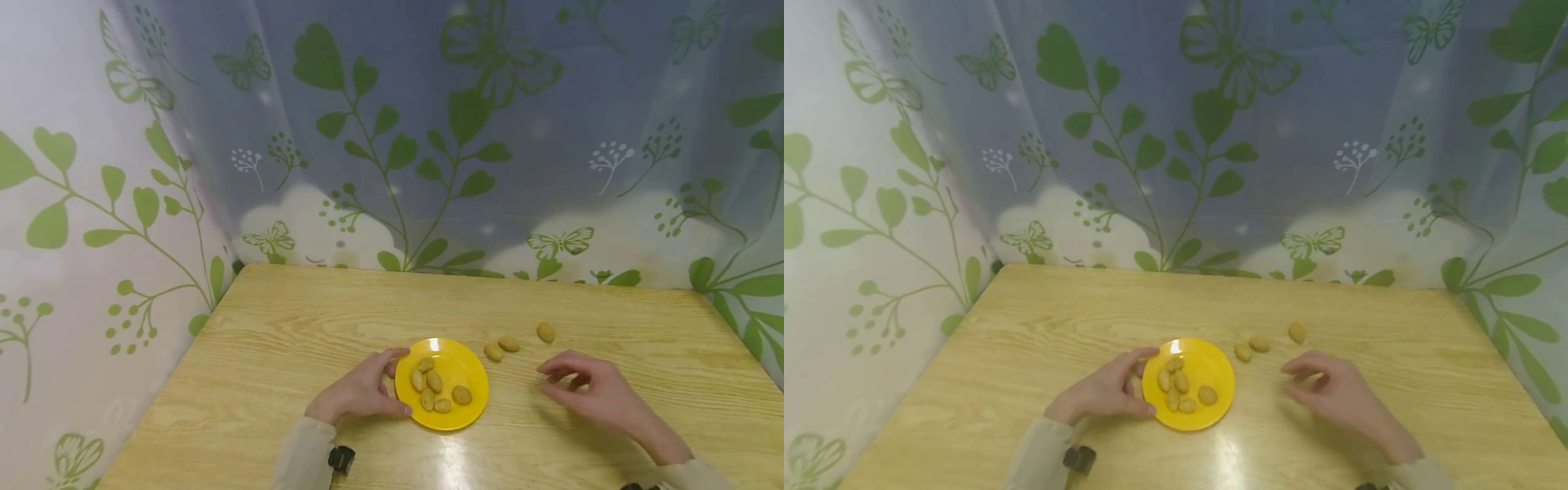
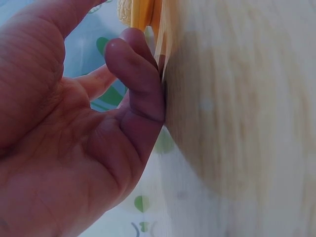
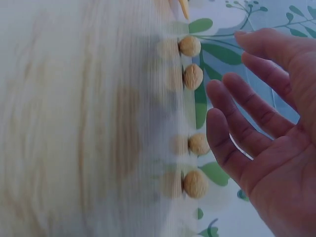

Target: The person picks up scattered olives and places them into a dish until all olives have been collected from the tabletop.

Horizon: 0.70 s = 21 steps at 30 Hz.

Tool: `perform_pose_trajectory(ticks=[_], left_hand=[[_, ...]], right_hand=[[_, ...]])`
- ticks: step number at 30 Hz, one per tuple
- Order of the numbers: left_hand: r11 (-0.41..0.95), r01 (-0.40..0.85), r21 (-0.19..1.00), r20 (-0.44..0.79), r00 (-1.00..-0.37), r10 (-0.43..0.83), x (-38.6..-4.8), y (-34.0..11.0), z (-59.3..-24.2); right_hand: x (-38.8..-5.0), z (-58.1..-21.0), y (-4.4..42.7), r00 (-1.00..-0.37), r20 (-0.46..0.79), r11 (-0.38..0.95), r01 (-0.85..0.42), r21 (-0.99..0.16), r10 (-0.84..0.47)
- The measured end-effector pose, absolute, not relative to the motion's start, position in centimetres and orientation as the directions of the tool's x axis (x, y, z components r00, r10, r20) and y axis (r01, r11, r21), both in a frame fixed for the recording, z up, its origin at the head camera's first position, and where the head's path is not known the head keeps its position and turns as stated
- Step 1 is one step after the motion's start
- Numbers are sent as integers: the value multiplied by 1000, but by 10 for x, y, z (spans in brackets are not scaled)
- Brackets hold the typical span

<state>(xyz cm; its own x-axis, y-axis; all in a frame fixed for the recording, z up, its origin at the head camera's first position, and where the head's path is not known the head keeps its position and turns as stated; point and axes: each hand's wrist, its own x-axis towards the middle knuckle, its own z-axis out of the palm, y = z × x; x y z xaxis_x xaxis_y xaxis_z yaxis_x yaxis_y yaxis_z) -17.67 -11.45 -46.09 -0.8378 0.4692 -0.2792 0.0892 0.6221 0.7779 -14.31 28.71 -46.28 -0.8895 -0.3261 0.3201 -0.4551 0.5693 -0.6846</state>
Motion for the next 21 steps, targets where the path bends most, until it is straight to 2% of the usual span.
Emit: perform_pose_trajectory(ticks=[12, 21], left_hand=[[621, 93, 779, -275, -839, 470, -176, -114, -460], [621, 91, 779, -277, -837, 471, -176, -114, -460]], right_hand=[[-142, -468, 308, -882, 384, 576, -469, -669, -272], [-142, -464, 323, -914, 351, 659, -394, -640, -204]])
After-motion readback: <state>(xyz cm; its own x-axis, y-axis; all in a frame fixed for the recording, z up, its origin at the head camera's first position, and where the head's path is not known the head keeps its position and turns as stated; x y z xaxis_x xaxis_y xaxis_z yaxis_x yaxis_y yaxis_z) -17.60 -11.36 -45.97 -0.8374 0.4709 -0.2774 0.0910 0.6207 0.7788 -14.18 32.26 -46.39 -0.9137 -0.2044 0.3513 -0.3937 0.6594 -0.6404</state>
